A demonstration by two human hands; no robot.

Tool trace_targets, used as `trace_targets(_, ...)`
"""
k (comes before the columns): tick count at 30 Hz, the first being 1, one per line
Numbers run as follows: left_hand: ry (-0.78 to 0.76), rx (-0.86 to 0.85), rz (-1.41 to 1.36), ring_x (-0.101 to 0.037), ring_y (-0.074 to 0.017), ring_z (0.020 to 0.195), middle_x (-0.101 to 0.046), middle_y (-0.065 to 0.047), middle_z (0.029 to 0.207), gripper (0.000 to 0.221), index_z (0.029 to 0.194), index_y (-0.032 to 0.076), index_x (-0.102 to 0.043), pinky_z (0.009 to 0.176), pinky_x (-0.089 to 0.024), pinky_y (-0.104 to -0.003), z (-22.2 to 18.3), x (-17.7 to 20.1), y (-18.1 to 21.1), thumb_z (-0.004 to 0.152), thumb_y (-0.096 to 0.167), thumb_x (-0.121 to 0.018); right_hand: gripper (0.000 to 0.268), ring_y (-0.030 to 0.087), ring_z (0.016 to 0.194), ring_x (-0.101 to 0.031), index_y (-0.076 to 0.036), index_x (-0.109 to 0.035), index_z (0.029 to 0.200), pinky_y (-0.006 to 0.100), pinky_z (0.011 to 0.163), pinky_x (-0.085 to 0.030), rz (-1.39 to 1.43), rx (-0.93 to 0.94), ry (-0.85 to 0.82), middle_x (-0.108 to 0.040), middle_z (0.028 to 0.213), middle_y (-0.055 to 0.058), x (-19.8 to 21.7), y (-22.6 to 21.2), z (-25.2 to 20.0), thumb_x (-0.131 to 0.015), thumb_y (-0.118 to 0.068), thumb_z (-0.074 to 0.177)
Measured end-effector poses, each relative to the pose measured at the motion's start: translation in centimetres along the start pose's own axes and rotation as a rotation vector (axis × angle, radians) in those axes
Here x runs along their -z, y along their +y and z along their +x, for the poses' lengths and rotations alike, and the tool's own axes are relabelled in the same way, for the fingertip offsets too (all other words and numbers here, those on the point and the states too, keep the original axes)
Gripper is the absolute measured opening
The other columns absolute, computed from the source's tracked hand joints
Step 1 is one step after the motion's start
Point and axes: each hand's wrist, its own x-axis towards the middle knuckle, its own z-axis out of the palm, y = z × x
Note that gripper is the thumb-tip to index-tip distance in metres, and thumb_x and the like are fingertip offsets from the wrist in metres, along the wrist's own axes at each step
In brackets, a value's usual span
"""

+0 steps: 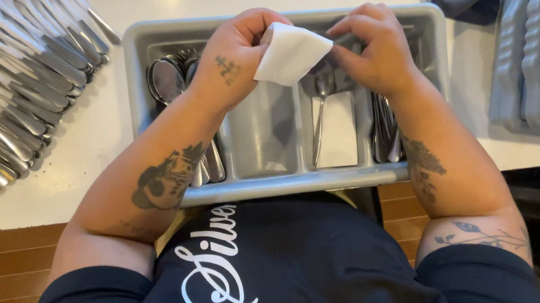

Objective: The person wraps silverware including spoons and forks into paper napkins by hand and places them into a sorting tray.

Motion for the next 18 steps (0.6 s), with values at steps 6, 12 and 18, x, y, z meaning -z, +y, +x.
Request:
trace_targets(6, 0.129, -0.014, 0.158, -0.062, -0.0089, 0.078, -0.071, -0.002, 0.092, 0.009, 0.106, 0.004, -0.068, 0.068, -0.048, -0.023, 0.7, -0.7, -0.3, 0.104, 0.009, -0.060, 0.026, 0.031, 0.107, -0.060, -0.010, -0.074, 0.107, 0.042, 0.095, -0.048, -0.009, 0.043, 0.054, -0.066, 0.107, 0.010, 0.0, -2.1, 0.2, -0.084, -0.019, 0.085)
trace_targets(12, 0.072, -0.795, 1.546, -0.065, -0.0235, 0.086, -0.068, 0.000, 0.086, 0.008, 0.091, 0.018, -0.074, 0.090, -0.044, -0.042, -1.5, -1.5, 4.8, 0.084, 0.016, -0.076, 0.020, 0.024, 0.105, -0.064, -0.009, -0.070, 0.116, 0.036, 0.094, -0.051, 0.171, -0.097, 0.082, -0.069, 0.111, 0.007, -0.3, -5.7, 0.4, -0.073, -0.015, 0.097)
trace_targets(18, 0.078, -0.803, 1.829, -0.061, -0.0215, 0.097, -0.065, 0.002, 0.091, 0.013, 0.099, 0.020, -0.071, 0.096, -0.041, -0.040, -2.2, -2.5, 4.7, 0.088, 0.014, -0.075, 0.061, 0.030, 0.107, -0.064, 0.000, -0.056, 0.130, 0.039, 0.091, -0.050, 0.127, -0.206, -0.114, -0.068, 0.109, 0.014, -1.0, -10.1, 2.9, -0.079, -0.015, 0.076)
